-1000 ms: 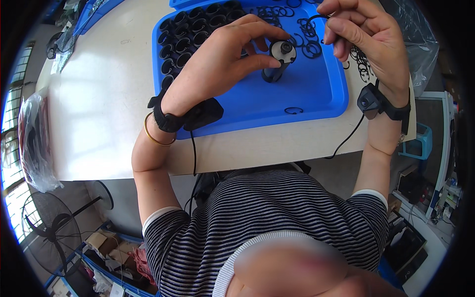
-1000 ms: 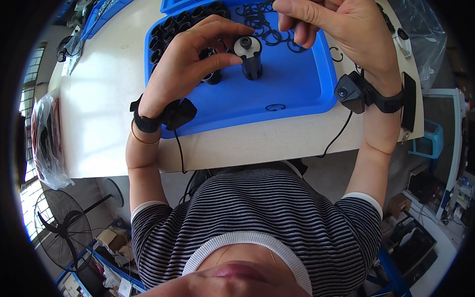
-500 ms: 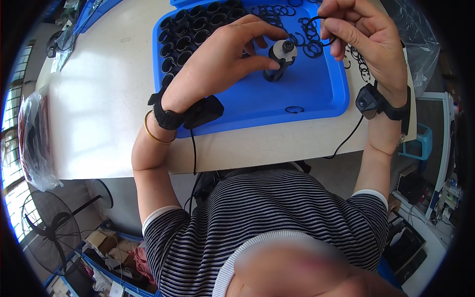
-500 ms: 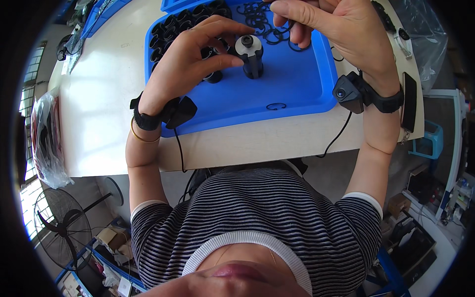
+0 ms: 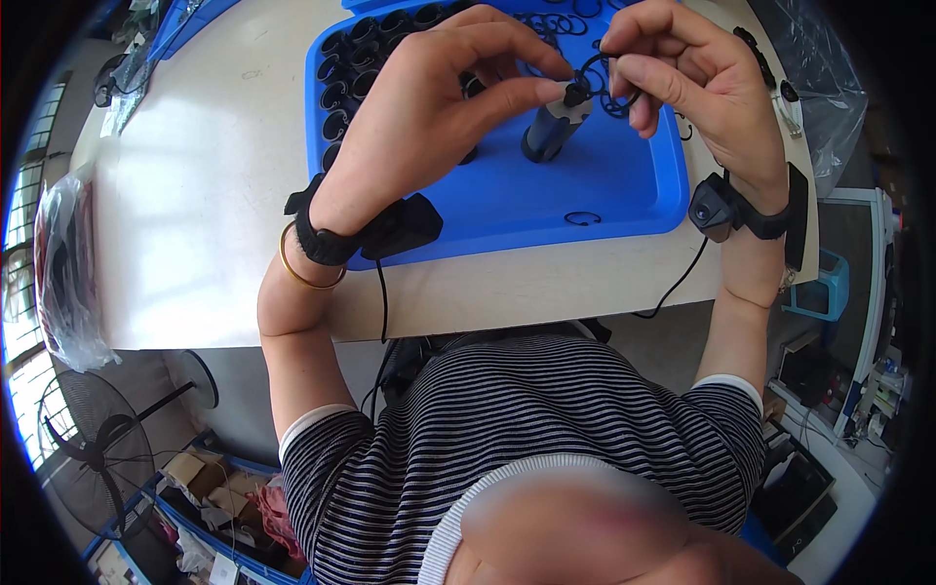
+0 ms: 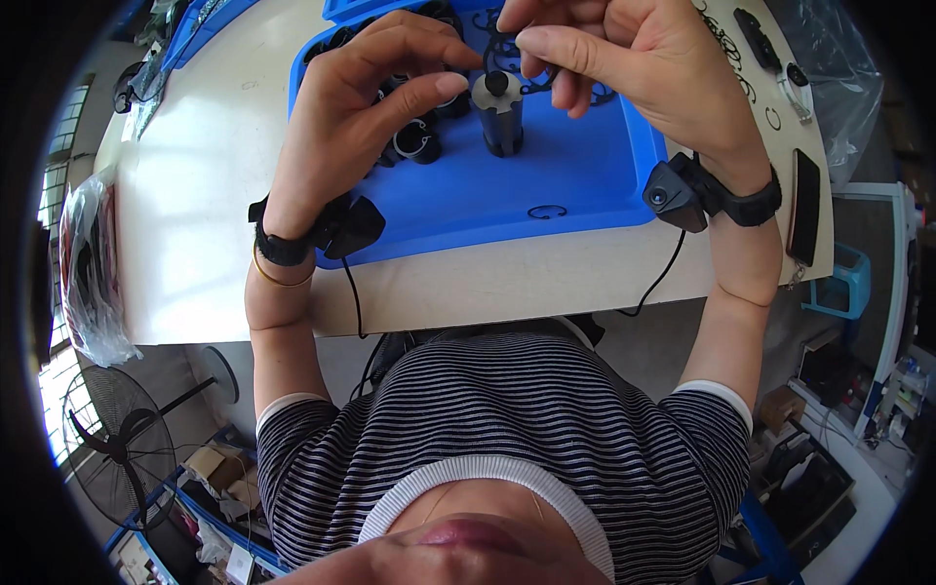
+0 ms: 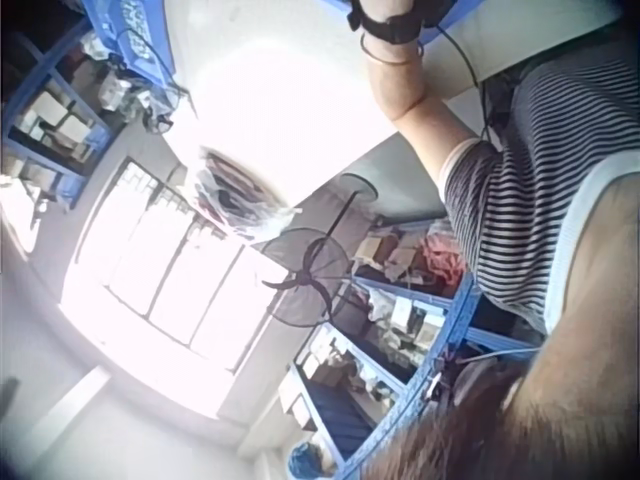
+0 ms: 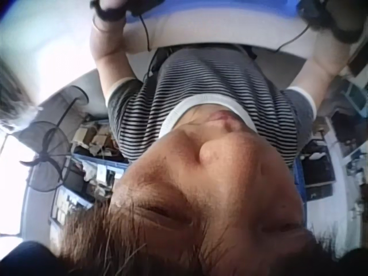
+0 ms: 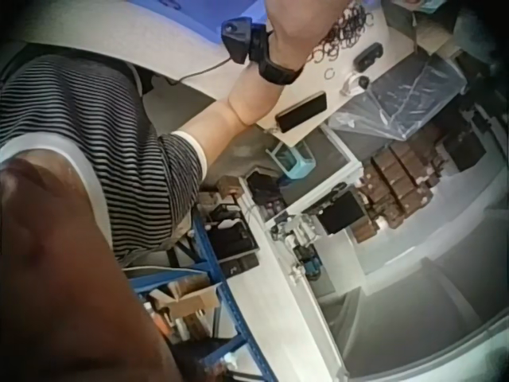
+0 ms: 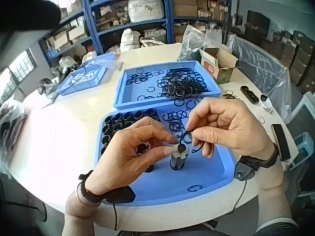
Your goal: Installing rubber o-rings onto a cylindrical mechanical part.
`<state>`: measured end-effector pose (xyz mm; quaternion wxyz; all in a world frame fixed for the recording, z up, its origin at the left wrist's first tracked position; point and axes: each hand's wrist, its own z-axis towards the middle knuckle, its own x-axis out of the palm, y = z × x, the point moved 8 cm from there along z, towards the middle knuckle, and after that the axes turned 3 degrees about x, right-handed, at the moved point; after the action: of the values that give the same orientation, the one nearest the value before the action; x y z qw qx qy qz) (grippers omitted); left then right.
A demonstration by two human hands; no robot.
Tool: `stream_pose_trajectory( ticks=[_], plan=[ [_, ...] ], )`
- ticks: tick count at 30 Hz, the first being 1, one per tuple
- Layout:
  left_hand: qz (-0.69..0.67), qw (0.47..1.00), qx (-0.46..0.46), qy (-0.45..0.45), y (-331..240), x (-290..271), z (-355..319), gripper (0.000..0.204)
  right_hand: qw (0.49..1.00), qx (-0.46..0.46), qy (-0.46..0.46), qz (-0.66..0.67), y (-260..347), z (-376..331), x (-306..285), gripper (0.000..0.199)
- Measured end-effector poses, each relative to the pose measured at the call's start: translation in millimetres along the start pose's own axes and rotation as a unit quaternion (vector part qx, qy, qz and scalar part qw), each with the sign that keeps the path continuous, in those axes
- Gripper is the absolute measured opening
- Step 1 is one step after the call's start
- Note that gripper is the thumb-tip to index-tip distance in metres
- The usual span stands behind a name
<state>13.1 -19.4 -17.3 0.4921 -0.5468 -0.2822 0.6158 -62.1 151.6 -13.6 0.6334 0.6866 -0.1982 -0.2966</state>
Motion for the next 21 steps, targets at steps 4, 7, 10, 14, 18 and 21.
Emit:
stream_pose_trajectory(
  ticks=[4,7,10,14,18,21],
  plan=[
    [0.038,0.988,0.148,0.000,-9,3,0,0.020,1.000,-0.010,0.019,0.018,8,5,15,0.016],
    [0.046,0.992,0.121,0.011,3,5,-1,0.014,0.999,-0.010,0.025,0.039,15,20,32,0.016],
    [0.038,0.992,0.117,0.023,6,6,-4,0.014,0.874,-0.394,0.226,0.172,53,19,51,0.017],
    [-0.030,0.994,0.105,0.011,16,4,-1,0.018,0.999,-0.019,0.005,0.035,27,11,30,0.019],
    [-0.152,0.939,0.307,0.004,1,-2,7,0.014,0.997,-0.065,-0.017,-0.046,-1,10,2,0.017],
    [-0.143,0.912,0.384,-0.005,-7,-3,8,0.011,0.988,-0.102,0.014,-0.114,-13,13,-3,0.016]
  ],
)
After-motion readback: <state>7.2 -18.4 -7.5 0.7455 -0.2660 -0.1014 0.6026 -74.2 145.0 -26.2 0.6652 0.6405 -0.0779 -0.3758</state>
